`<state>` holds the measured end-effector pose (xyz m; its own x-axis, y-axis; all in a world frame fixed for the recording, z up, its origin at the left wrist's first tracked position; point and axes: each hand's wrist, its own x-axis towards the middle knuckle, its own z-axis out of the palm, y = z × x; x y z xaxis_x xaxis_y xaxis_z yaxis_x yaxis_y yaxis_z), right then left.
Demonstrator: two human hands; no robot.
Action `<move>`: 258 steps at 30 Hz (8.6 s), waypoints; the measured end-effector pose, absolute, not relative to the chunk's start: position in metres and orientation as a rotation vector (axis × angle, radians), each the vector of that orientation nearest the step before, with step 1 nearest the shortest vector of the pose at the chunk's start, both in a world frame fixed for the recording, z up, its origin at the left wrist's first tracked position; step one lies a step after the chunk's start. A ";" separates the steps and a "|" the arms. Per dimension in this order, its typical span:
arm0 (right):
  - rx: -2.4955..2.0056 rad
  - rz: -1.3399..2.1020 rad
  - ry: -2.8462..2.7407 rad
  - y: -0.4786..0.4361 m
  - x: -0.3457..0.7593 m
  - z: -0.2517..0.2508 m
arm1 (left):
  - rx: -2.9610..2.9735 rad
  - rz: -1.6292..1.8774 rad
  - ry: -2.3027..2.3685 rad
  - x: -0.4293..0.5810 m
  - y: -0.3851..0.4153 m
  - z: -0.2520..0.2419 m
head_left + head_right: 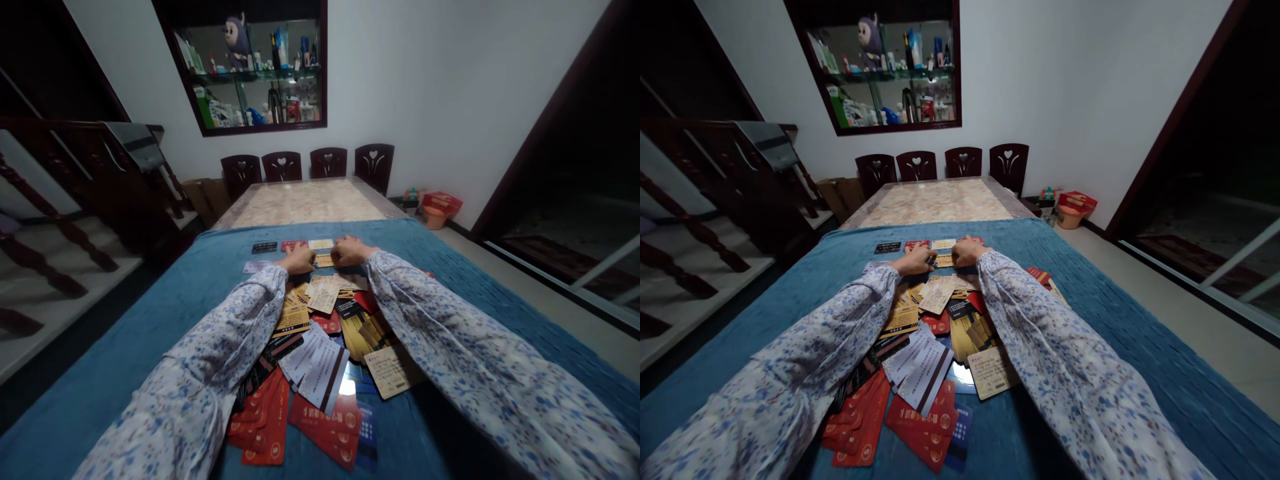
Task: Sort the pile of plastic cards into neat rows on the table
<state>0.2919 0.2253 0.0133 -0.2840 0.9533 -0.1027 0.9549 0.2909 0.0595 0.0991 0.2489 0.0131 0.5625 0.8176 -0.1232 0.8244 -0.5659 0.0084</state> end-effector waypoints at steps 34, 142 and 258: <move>1.806 0.072 2.445 0.213 0.287 0.017 | 2.863 -0.115 1.412 0.097 0.215 0.020; 1.717 -0.139 3.591 0.133 0.294 -0.010 | 2.473 0.855 1.335 0.059 0.114 0.003; 1.637 -0.017 2.977 0.139 0.313 -0.003 | 2.711 0.215 1.292 0.063 0.138 0.030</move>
<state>0.3130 0.1387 -0.0031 -0.5108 0.8318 0.2173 0.8293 0.5434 -0.1306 0.0630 0.1384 0.0303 0.6233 0.7787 0.0721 0.7600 -0.6249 0.1788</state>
